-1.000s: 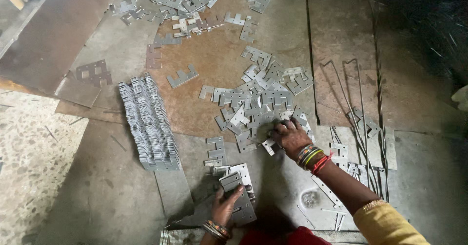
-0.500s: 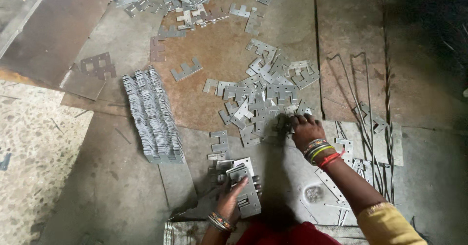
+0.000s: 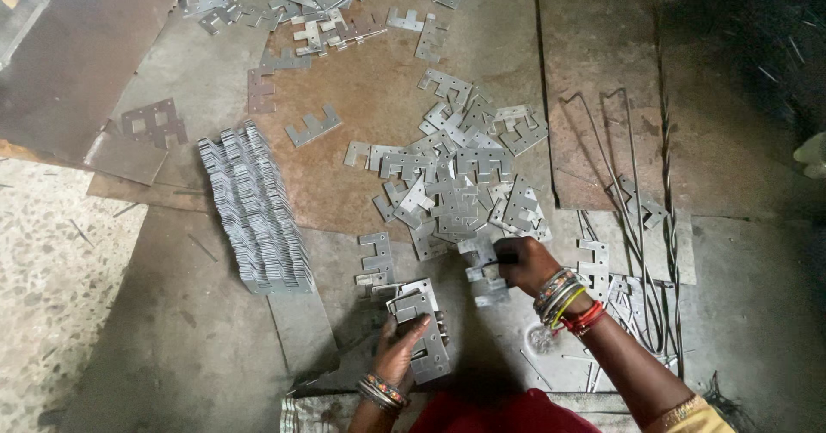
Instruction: The person sits on the floor and sorts small metal brackets by hand, picking them from a scattered pile and stacking them into neat columns. The person repeatedly aligns and adjusts the stacks to keep them orderly.
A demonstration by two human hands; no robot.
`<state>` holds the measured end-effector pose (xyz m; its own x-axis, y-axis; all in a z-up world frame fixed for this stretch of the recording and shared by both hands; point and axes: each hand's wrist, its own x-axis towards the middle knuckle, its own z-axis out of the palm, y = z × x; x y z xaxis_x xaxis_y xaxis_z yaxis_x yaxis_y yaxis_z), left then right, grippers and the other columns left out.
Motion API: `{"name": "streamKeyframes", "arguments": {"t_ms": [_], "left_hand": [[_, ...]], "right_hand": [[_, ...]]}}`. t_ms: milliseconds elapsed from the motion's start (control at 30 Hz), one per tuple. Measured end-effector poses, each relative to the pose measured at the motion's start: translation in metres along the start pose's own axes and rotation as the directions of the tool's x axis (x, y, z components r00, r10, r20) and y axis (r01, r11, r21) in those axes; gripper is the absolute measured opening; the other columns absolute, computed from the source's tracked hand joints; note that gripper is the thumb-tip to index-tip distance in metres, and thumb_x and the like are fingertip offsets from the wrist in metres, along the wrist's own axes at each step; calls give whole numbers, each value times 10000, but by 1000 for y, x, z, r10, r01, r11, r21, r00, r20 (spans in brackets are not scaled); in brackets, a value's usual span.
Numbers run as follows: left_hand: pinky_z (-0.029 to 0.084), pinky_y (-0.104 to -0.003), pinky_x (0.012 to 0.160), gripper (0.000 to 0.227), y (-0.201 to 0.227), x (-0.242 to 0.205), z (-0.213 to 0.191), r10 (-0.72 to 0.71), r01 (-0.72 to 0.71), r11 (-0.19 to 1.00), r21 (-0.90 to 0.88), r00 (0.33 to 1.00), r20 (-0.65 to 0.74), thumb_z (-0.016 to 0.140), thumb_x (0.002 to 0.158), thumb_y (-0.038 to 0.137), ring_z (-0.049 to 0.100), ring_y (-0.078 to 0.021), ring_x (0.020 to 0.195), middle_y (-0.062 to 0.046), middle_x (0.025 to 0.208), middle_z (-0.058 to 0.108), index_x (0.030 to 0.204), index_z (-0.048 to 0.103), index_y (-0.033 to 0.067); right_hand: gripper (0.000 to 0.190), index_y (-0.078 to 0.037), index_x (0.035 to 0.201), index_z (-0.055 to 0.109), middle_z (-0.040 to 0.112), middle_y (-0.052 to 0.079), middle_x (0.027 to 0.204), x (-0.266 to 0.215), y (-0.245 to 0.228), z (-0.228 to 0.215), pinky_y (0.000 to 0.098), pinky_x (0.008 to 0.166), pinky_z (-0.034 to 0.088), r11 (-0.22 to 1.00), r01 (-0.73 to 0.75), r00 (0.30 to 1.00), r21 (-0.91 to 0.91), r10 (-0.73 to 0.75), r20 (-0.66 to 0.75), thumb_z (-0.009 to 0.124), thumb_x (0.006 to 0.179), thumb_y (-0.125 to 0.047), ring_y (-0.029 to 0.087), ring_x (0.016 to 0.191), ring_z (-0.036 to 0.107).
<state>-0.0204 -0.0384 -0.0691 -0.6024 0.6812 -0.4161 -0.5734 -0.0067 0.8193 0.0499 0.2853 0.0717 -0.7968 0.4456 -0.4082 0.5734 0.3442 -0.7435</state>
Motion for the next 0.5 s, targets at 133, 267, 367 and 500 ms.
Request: {"name": "streamKeyframes", "arguments": {"t_ms": [133, 267, 367, 500], "left_hand": [[569, -360, 820, 320, 51, -15, 35, -141, 126, 985, -116, 982, -128, 756, 887, 175, 695, -175, 938, -79, 1082, 741, 1177, 713, 48], [581, -392, 789, 402, 84, -20, 50, -226, 182, 944, -276, 964, -137, 773, 870, 301, 714, -174, 911, -56, 1043, 751, 1179, 705, 53], [590, -409, 723, 651, 84, -16, 41, -445, 409, 794, -450, 895, 31, 573, 925, 640, 705, -213, 806, -89, 930, 725, 1172, 693, 51], [572, -389, 883, 643, 58, -11, 22, -423, 409, 818, -404, 904, 61, 515, 910, 620, 699, -182, 992, -36, 1109, 725, 1254, 669, 98]], "right_hand": [[340, -32, 1082, 731, 799, 50, 1030, -18, -36, 2, 349, 708, 662, 845, -198, 969, 497, 90, 232, 576, 795, 64, 176, 886, 754], [298, -61, 1128, 723, 796, 108, 1093, -51, -69, 9, 349, 869, 668, 861, 135, 978, 491, -196, 74, 696, 835, -10, 227, 1025, 780], [427, -116, 1165, 722, 761, 109, 1156, -71, -82, 22, 362, 922, 624, 734, 671, 734, -103, -677, -52, 711, 753, -5, 277, 1082, 755], [538, -86, 1224, 667, 693, 175, 1243, -46, -73, 12, 398, 831, 607, 668, 602, 735, -437, -678, -23, 793, 703, -39, 367, 1055, 700]]}}
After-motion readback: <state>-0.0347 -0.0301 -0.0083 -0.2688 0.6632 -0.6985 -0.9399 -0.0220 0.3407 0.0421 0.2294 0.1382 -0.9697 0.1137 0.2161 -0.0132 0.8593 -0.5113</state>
